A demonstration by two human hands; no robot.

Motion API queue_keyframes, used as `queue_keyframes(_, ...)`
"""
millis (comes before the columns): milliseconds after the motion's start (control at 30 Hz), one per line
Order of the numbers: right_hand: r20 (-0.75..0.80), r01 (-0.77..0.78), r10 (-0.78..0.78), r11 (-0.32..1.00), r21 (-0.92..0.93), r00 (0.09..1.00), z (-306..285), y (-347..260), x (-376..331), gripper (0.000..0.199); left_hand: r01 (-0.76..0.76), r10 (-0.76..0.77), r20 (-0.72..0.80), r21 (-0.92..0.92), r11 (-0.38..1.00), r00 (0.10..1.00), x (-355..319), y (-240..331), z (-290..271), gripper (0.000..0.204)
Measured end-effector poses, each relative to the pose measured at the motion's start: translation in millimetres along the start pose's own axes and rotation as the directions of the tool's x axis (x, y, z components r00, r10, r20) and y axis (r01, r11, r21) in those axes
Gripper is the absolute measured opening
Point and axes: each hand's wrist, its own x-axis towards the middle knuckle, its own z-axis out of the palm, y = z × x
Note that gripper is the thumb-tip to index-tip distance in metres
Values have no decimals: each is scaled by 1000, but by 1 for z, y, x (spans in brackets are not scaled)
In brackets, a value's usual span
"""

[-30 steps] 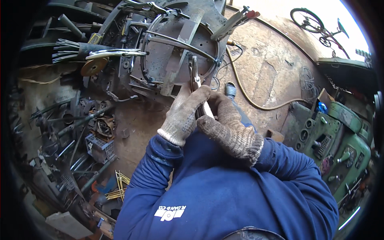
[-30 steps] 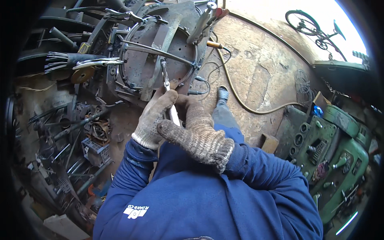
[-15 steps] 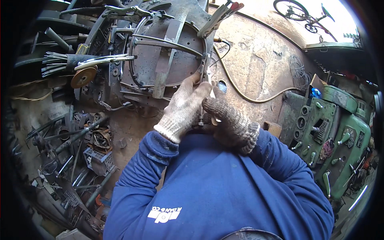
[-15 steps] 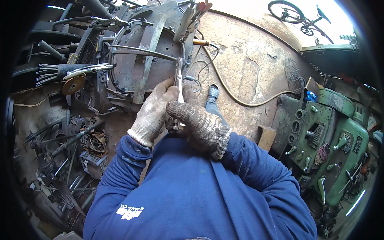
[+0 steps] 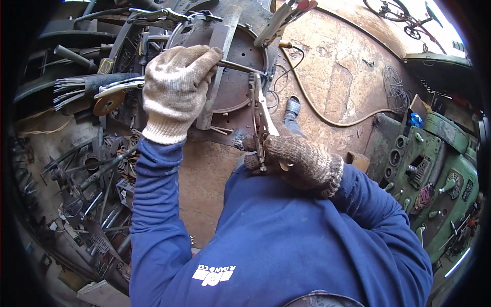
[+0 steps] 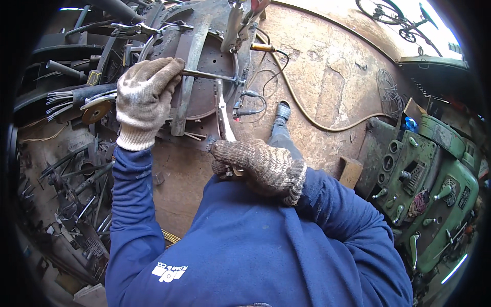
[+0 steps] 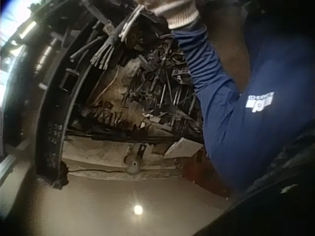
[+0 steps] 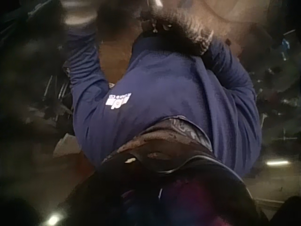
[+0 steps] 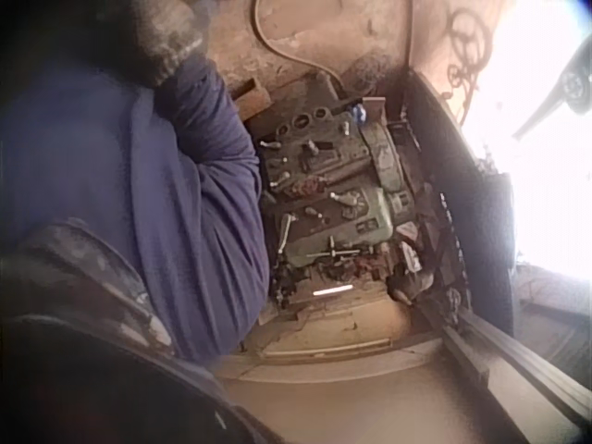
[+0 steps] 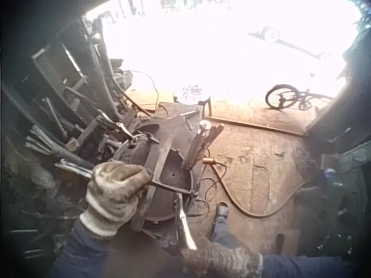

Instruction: The person aligns metal pieces on a jig, welds them with a welding rod, grinds the metal with an angle grinder, and clamps metal components together using locking pliers.

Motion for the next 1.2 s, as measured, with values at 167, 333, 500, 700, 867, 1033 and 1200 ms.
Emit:
queue_keyframes(167, 32, -188, 245, 648, 738, 969, 10, -17, 14, 56, 2, -2, 7, 13, 1000, 1000, 2, -7, 8, 26)
queue_keyframes(333, 14, -165, 265, 558, 813, 964, 15, -27, 24, 55, 0, 2, 32, -53, 999, 999, 4, -13, 9, 19)
queue_keyframes(500, -43, -76, 164, 652, 754, 986, 31, -47, 32, 54, -2, 10, 77, -99, 995, 997, 6, -16, 7, 34)
queue_keyframes(700, -126, 79, -14, 846, 527, 992, 48, -57, 46, 54, 2, 8, 96, -110, 994, 995, 6, -17, 7, 30)
queue_keyframes(867, -40, 33, -1, 596, 802, 999, 53, -61, 51, 61, -19, 30, 115, -97, 995, 993, 7, -19, 6, 32)
queue_keyframes(1033, -71, 248, -256, 963, -108, 964, 52, -36, 55, 89, -1, 17, 132, -122, 993, 991, 7, -18, 5, 36)
queue_keyframes(1200, -32, 22, -28, 986, -167, 999, 60, -59, 71, 121, -1, 21, 124, -154, 988, 992, 6, -20, 5, 39)
